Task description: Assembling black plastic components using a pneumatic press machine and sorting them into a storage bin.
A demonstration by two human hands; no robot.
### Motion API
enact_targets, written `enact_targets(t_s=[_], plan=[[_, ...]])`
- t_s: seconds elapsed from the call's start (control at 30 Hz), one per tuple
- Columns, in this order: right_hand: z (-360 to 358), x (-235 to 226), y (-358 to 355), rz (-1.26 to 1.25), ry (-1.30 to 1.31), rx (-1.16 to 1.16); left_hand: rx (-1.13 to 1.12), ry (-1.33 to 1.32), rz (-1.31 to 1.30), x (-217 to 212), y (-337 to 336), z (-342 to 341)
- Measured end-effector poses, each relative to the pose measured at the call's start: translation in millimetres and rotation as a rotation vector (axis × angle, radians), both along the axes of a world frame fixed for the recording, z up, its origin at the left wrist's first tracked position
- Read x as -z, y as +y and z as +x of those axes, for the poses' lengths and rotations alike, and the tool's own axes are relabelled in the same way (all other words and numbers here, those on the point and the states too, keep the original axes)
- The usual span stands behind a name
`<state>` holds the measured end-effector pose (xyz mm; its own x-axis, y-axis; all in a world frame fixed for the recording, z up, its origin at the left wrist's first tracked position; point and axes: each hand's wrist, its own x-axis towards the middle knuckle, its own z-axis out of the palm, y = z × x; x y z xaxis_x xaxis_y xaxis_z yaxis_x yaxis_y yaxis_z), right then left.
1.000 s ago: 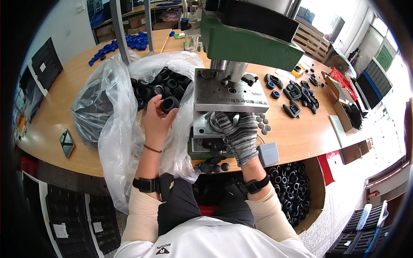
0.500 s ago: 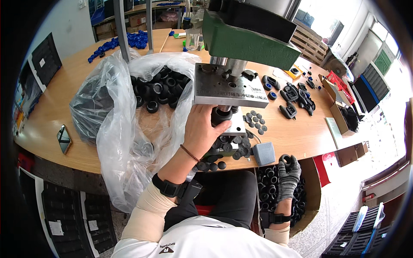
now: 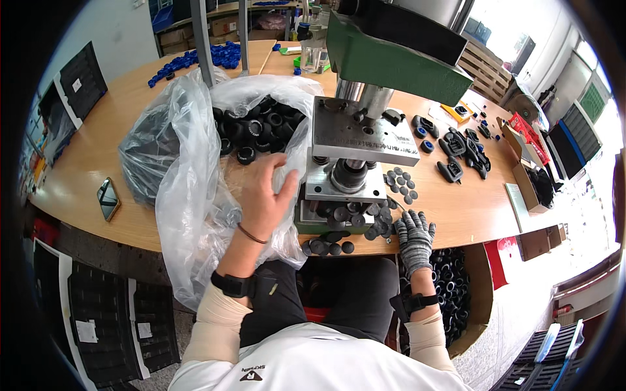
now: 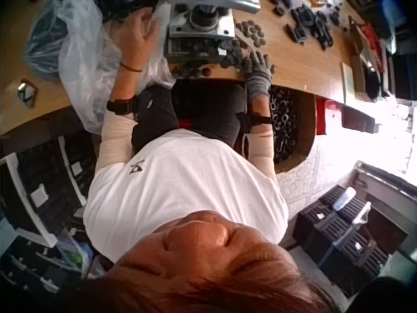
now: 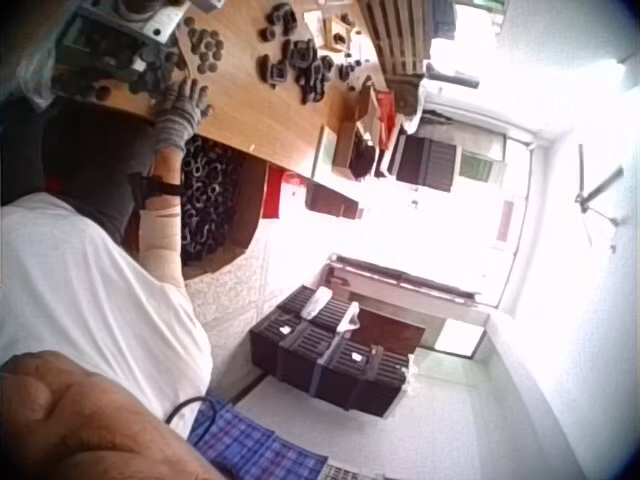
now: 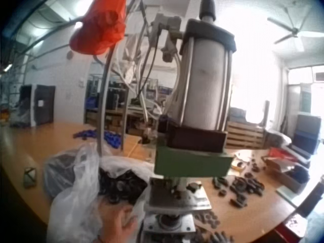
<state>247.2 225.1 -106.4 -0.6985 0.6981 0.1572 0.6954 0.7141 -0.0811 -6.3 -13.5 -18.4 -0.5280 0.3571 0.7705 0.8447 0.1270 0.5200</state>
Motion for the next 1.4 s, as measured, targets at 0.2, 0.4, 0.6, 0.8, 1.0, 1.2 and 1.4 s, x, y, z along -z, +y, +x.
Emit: enact_targets(t_s=[0.2,0.4,0.6,0.8,1.0,1.2,1.4], plan=[[3,-20,-6,-0.113,0.530,-0.093,-0.112,0.140,-0.704,29,-87,-52],[-52,-103,-65,-0.230,0.846,-0.311,-0.124,0.172,-0.809,32,-117,-33],[-118,-114,-78,-0.202,0.942,-0.436,-0.190,0.290,-0.854,43,-97,-26],[-122,-131,-83,0.015,0.806,-0.312,-0.192,0.234,-1.030,45,-89,-30],[-80,-98,-80,-0.122,1.059,-0.335,-0.203,0.014,-0.981,21,-105,-15],[91,-16,-17,0.040,0.629,0.337,-0.070,-0.078,-0.561,-3,-93,-4],[142,-5,-20,-0.075,0.619,0.441,0.264,-0.063,-0.117,-36,-14,29]])
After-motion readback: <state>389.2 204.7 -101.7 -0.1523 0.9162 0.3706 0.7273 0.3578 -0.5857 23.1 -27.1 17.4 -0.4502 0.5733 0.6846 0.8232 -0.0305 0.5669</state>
